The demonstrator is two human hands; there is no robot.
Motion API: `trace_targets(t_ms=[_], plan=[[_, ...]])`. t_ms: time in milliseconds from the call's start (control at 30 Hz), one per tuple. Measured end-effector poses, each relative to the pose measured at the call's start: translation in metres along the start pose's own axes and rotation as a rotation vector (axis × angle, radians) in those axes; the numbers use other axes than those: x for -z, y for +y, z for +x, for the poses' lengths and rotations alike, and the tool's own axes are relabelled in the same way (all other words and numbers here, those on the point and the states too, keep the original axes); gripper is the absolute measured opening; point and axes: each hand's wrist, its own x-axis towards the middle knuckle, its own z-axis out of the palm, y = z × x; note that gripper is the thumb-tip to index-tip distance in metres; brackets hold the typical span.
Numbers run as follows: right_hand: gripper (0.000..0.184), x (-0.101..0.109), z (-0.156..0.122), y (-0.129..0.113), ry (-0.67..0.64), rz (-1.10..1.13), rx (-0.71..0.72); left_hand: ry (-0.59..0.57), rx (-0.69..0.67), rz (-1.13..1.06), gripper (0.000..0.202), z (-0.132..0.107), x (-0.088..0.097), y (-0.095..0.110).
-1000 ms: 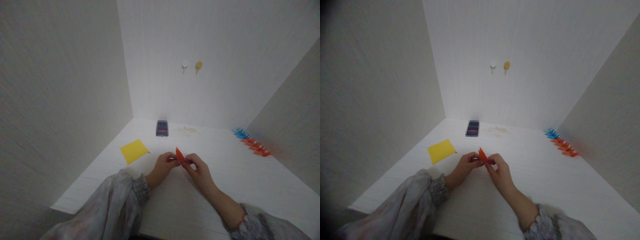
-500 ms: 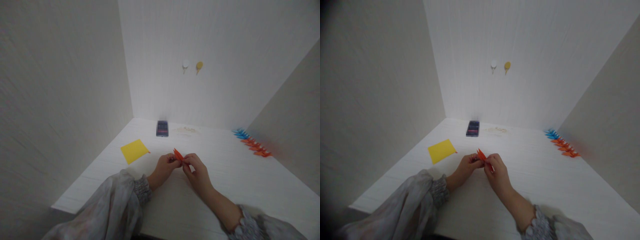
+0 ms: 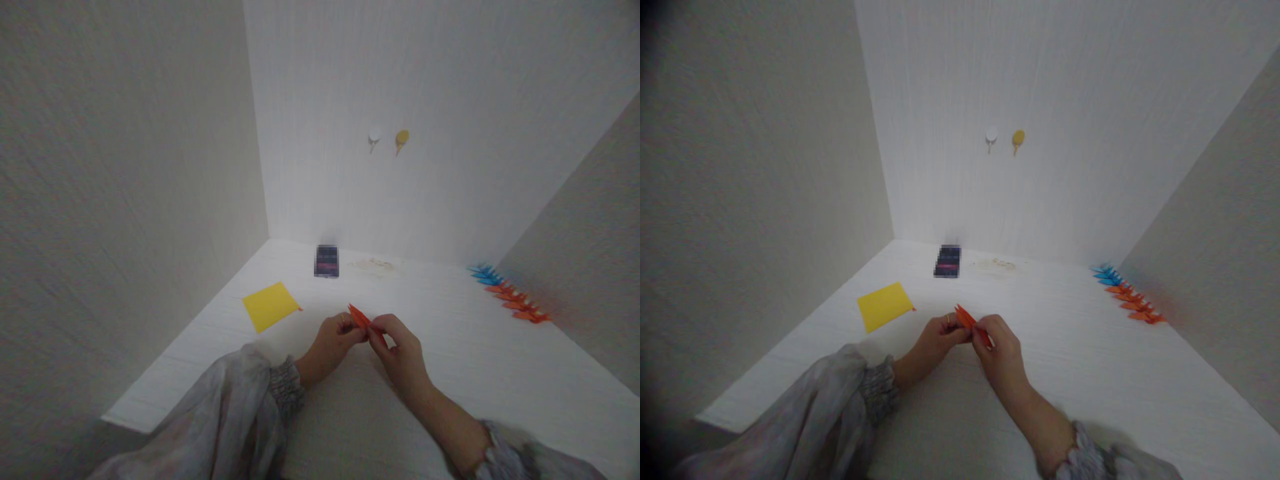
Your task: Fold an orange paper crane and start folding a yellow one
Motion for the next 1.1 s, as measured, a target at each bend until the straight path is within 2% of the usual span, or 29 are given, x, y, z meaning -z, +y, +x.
trace_targets(t_ms=[133,533,600,667,767,900,1100], plan=[[0.012,-0.0013,0.0001,0.0006,-0.007,0.022,0.101,0.009,-0.017,-0.064,0.016,0.0013,0.0014,-0.0014],[0.014,0.0007,-0.0015,0.0,-0.069,0.046,0.108,-0.009,0.013,-0.195,0.022,0.0018,0.0029,0.0008],[0.011,0.0021,-0.0016,-0.0016,-0.055,0.046,0.07,-0.008,0.017,-0.196,0.021,0.0018,0.0029,0.0011],[0.007,0.0035,-0.0017,-0.0039,-0.025,0.038,-0.039,-0.01,0.025,-0.187,0.022,0.0017,0.0025,0.0024],[0.012,0.0046,-0.0007,-0.0065,0.01,0.048,-0.183,-0.024,0.037,-0.173,0.023,0.0012,0.0019,0.0038],[0.014,0.0052,0.0017,-0.0056,-0.093,0.102,-0.204,-0.035,0.03,-0.152,0.023,0.0018,0.0029,0.0001],[0.016,0.0048,0.002,-0.0011,-0.128,0.179,-0.252,-0.03,-0.013,-0.038,0.02,0.0042,0.006,-0.0061]])
